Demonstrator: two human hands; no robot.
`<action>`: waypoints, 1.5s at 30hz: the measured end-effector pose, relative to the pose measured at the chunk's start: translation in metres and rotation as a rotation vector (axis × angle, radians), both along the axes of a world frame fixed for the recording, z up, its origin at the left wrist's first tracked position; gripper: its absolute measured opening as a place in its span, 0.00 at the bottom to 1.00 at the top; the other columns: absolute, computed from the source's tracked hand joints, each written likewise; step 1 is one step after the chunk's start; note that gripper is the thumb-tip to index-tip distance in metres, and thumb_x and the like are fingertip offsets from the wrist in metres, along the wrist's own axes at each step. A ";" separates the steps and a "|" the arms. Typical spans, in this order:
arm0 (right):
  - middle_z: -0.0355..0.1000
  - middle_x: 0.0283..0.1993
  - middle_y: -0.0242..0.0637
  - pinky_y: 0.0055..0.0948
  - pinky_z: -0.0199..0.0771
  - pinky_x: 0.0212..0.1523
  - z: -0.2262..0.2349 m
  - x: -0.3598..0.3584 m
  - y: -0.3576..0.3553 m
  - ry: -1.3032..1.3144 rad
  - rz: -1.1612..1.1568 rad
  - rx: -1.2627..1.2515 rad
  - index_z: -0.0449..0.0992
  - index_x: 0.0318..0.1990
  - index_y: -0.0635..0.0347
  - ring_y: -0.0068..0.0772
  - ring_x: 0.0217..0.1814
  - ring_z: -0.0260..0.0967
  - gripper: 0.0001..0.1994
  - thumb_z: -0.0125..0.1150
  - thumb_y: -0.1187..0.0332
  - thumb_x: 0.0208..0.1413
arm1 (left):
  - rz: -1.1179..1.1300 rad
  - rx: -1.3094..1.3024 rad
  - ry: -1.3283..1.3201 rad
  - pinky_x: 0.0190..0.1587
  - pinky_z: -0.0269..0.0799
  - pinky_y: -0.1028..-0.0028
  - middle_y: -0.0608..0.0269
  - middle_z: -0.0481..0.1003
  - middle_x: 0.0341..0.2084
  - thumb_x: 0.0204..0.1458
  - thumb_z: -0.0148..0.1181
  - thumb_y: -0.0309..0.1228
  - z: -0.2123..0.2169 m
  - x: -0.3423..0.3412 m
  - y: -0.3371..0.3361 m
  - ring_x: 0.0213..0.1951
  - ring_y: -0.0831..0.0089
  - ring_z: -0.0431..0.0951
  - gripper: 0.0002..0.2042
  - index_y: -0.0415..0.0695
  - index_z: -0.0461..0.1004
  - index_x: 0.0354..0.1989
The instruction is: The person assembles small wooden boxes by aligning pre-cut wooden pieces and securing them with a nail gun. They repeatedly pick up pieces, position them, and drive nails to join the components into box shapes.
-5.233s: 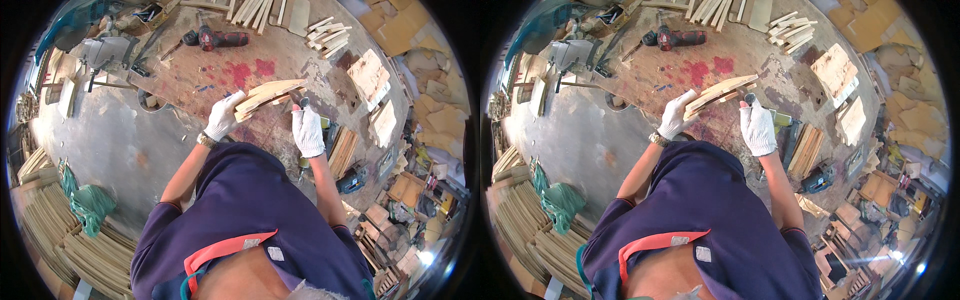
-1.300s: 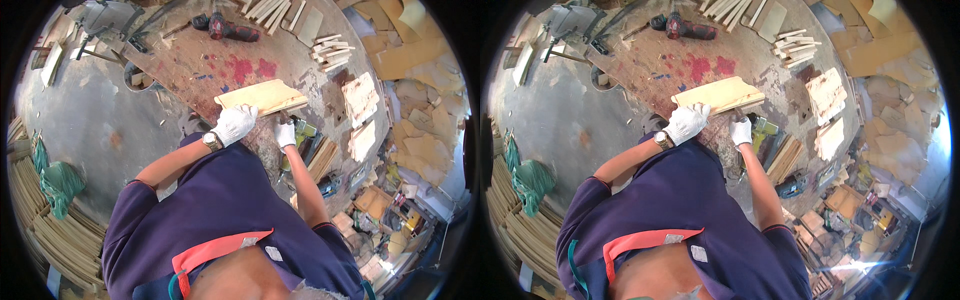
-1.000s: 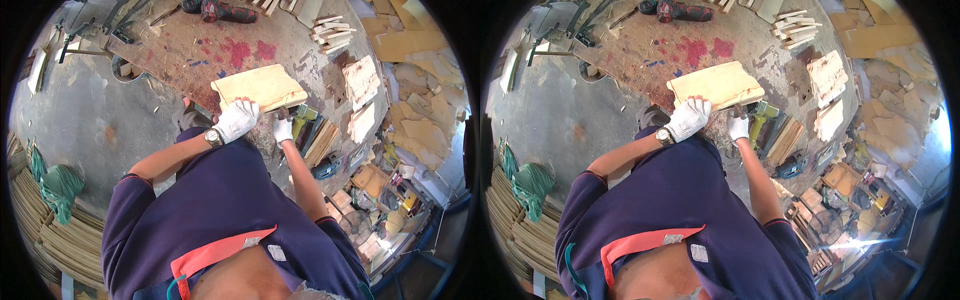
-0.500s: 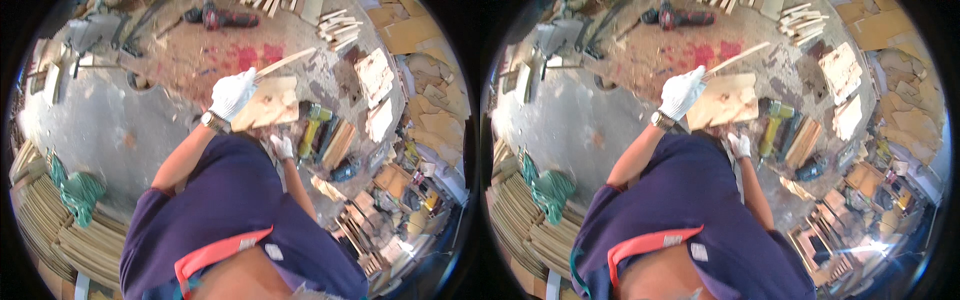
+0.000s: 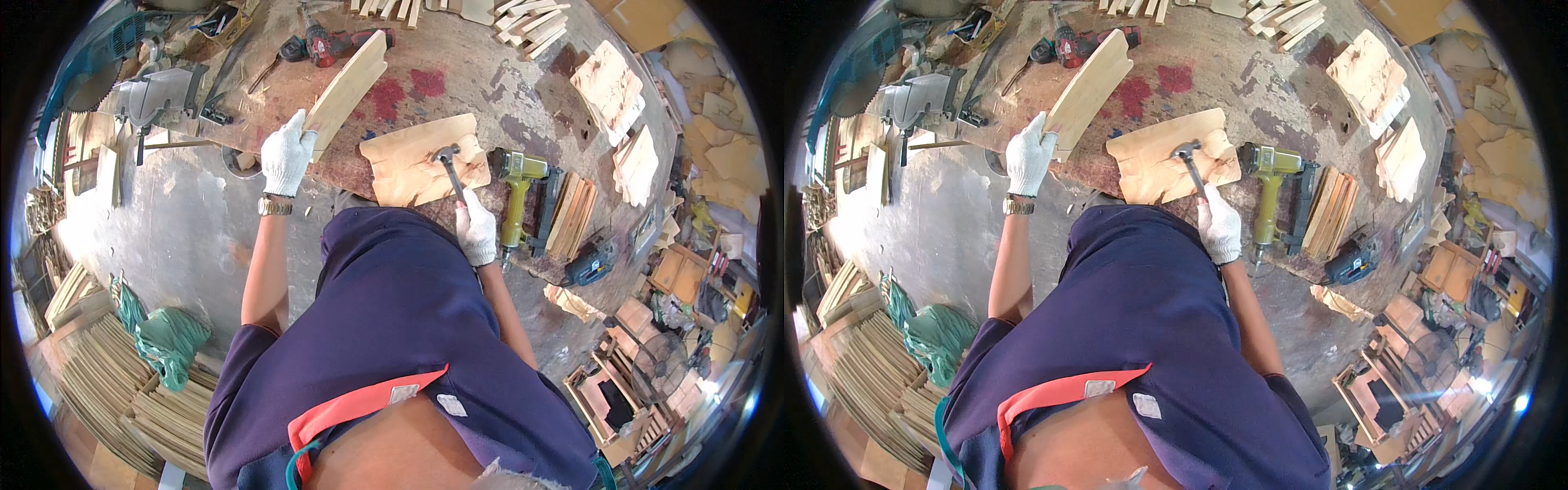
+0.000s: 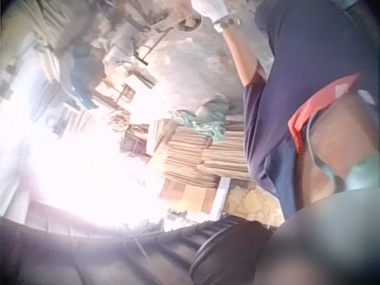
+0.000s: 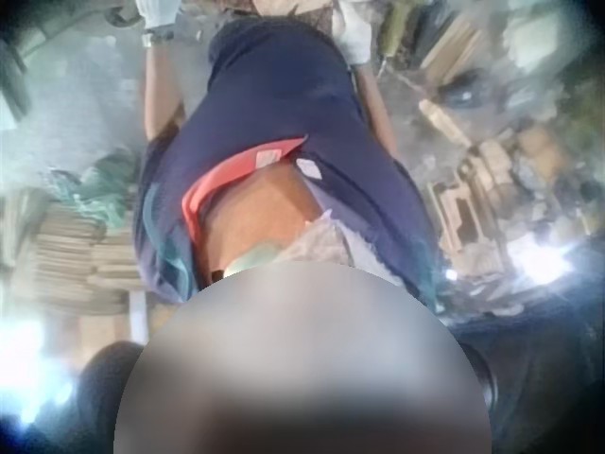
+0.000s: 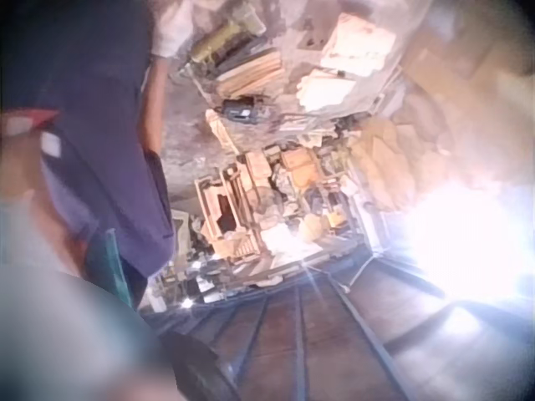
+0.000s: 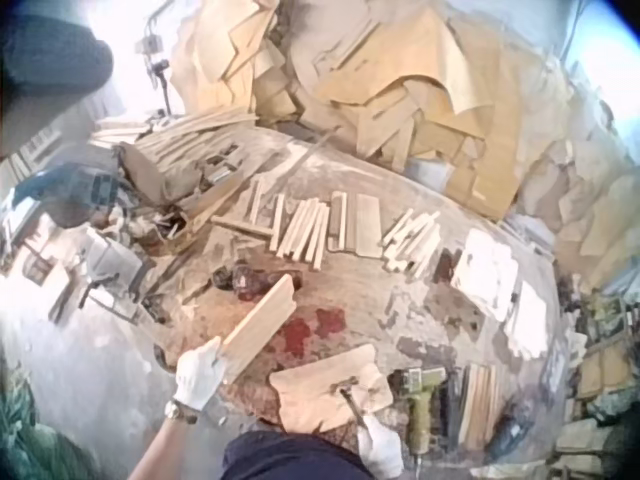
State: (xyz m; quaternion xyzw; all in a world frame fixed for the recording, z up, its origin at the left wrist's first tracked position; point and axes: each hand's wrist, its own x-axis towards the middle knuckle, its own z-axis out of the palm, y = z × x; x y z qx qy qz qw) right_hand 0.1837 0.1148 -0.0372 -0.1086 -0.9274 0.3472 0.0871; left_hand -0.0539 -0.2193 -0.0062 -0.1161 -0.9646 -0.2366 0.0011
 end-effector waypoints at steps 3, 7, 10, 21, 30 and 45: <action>0.75 0.27 0.57 0.49 0.73 0.28 -0.020 -0.013 0.006 -0.139 -0.033 -0.099 0.75 0.52 0.63 0.61 0.29 0.75 0.13 0.58 0.67 0.65 | 0.034 -0.013 0.008 0.38 0.77 0.59 0.47 0.81 0.32 0.54 0.63 0.37 0.000 0.001 0.004 0.34 0.53 0.83 0.21 0.43 0.78 0.56; 0.70 0.20 0.56 0.50 0.68 0.23 -0.035 -0.009 0.019 -0.190 -0.078 -0.020 0.74 0.49 0.64 0.62 0.23 0.72 0.12 0.53 0.65 0.67 | 0.077 -0.049 0.052 0.37 0.77 0.57 0.47 0.81 0.31 0.54 0.63 0.39 0.000 0.006 0.005 0.33 0.52 0.83 0.21 0.44 0.78 0.55; 0.71 0.21 0.57 0.52 0.69 0.25 -0.042 0.000 0.025 -0.221 -0.039 -0.043 0.74 0.45 0.64 0.63 0.25 0.73 0.14 0.49 0.62 0.69 | 0.057 -0.061 0.086 0.37 0.77 0.57 0.47 0.81 0.32 0.53 0.64 0.39 -0.003 0.007 0.005 0.33 0.52 0.83 0.21 0.44 0.78 0.55; 0.71 0.22 0.59 0.54 0.69 0.26 -0.052 0.007 0.023 -0.262 -0.194 0.000 0.74 0.33 0.64 0.65 0.27 0.73 0.20 0.48 0.56 0.70 | 0.064 -0.041 0.075 0.37 0.77 0.57 0.48 0.81 0.30 0.53 0.63 0.39 -0.003 0.013 0.009 0.33 0.52 0.83 0.22 0.44 0.76 0.56; 0.72 0.21 0.52 0.54 0.71 0.27 -0.022 -0.024 0.003 -0.199 0.310 0.080 0.72 0.39 0.61 0.60 0.26 0.74 0.15 0.55 0.57 0.66 | 0.075 -0.067 -0.004 0.38 0.76 0.57 0.47 0.81 0.35 0.54 0.61 0.38 0.003 0.011 0.011 0.35 0.51 0.83 0.22 0.44 0.76 0.56; 0.72 0.21 0.56 0.55 0.72 0.27 -0.065 -0.003 0.015 -0.330 0.198 0.161 0.71 0.32 0.58 0.62 0.26 0.74 0.19 0.56 0.51 0.65 | 0.079 -0.056 0.041 0.39 0.76 0.56 0.48 0.81 0.35 0.54 0.61 0.40 0.002 0.016 0.011 0.35 0.51 0.82 0.21 0.44 0.76 0.55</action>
